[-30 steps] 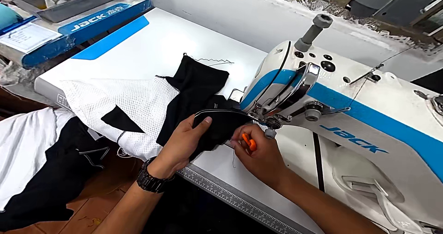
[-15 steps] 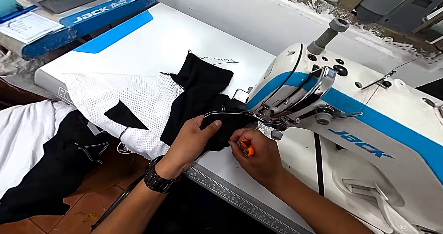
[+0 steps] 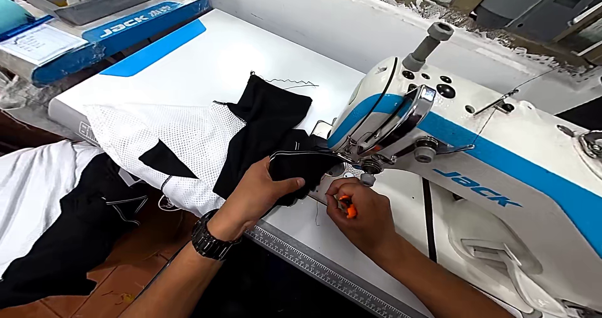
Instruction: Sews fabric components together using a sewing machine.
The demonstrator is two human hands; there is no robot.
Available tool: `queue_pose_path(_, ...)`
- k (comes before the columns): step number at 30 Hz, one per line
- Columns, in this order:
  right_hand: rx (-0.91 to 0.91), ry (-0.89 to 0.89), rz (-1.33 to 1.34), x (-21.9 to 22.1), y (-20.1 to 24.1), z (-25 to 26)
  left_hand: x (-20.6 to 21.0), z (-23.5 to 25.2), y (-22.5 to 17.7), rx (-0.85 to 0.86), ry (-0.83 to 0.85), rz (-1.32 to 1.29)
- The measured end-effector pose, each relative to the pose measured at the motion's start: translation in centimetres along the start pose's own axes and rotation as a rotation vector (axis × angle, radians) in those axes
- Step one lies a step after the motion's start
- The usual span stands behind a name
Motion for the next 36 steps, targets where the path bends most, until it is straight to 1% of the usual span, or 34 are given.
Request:
queue_pose_path(3,0.037,0.012,0.04,0.3,-0.3,0.1,0.1,0.2,-0.1,0.014,-0.017,0.05)
queue_pose_path(7,0.188,0.076,0.179,0.8,-0.2,0.0,0.1,0.3,0.0,0.012,-0.035,0.054)
queue_pose_path(9,0.2,0.085,0.205,0.9,0.0,-0.1,0.0,0.4,0.1,0.017,-0.032,0.039)
queue_pose_path(15,0.028,0.044,0.204,1.0,0.5,1.2,0.4,0.6,0.1,0.081,-0.012,0.028)
queue_pose_path(22,-0.062,0.041,0.206,1.3,0.5,1.5,0.4,1.0,0.2,0.139,0.013,0.022)
queue_pose_path(24,-0.122,0.042,0.138,1.2,0.8,1.4,0.4,0.9,0.2,0.161,0.017,0.018)
queue_pose_path(27,-0.247,0.043,-0.032,1.1,1.9,1.4,0.4,0.8,0.4,0.2,-0.01,0.033)
queue_pose_path(29,-0.29,0.05,-0.097,1.4,2.7,1.7,0.4,0.7,0.4,0.216,-0.028,0.049)
queue_pose_path(32,-0.282,0.047,-0.108,1.3,2.9,1.8,0.5,0.6,0.5,0.217,-0.02,0.069)
queue_pose_path(36,-0.193,0.015,-0.111,-0.7,1.0,1.0,0.2,0.4,0.3,0.198,-0.012,0.075)
Point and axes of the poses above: each hand's wrist, its own z-axis towards the middle knuckle, its own x-axis out of the palm, y = z × x, the point moved 5 cm from there along z, towards the middle knuckle, and after that the axes turned 2 degrees about -y, right-handed, at the moved point
